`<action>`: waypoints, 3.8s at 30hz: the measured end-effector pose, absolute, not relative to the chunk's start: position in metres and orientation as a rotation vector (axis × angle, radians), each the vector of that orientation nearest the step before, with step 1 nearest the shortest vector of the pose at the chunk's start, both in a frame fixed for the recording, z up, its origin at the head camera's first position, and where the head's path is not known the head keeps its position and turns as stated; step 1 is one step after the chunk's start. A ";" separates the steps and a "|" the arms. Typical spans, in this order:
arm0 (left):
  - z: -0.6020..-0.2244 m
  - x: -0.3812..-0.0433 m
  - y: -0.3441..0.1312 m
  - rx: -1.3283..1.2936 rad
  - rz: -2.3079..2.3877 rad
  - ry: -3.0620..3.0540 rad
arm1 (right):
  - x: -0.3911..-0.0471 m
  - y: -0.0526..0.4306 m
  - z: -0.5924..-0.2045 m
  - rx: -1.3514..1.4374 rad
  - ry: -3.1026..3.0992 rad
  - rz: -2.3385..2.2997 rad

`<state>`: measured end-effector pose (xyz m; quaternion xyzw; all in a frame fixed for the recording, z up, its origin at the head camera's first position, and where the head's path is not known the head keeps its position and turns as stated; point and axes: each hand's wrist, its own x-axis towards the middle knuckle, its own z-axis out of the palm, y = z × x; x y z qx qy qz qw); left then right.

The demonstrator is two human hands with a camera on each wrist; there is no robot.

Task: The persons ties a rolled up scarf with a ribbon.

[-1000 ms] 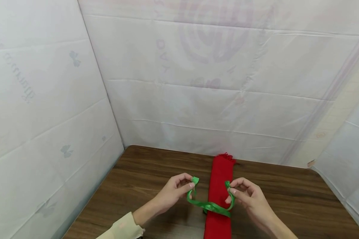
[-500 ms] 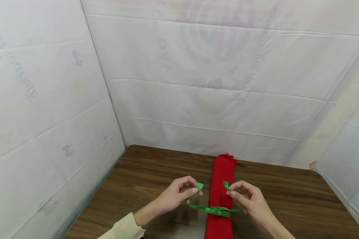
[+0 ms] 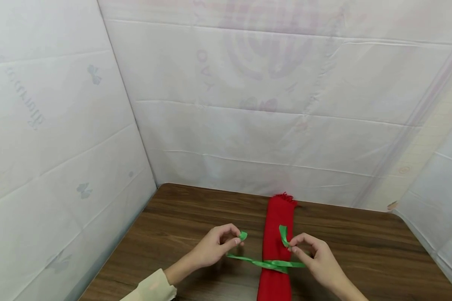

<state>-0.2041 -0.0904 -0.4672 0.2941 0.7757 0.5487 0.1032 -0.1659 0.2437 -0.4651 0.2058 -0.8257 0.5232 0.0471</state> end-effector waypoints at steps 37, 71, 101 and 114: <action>-0.470 -0.208 -0.064 0.764 1.718 2.130 | -0.169 0.230 -0.461 0.691 -2.415 1.685; -0.460 -0.207 -0.048 0.886 1.722 1.979 | -0.173 0.213 -0.457 0.721 -2.414 1.935; -0.456 -0.203 -0.040 0.777 1.801 1.727 | -0.170 0.203 -0.451 0.798 -2.404 1.975; -0.459 -0.206 -0.041 0.636 1.944 1.566 | -0.167 0.200 -0.450 0.882 -2.412 2.002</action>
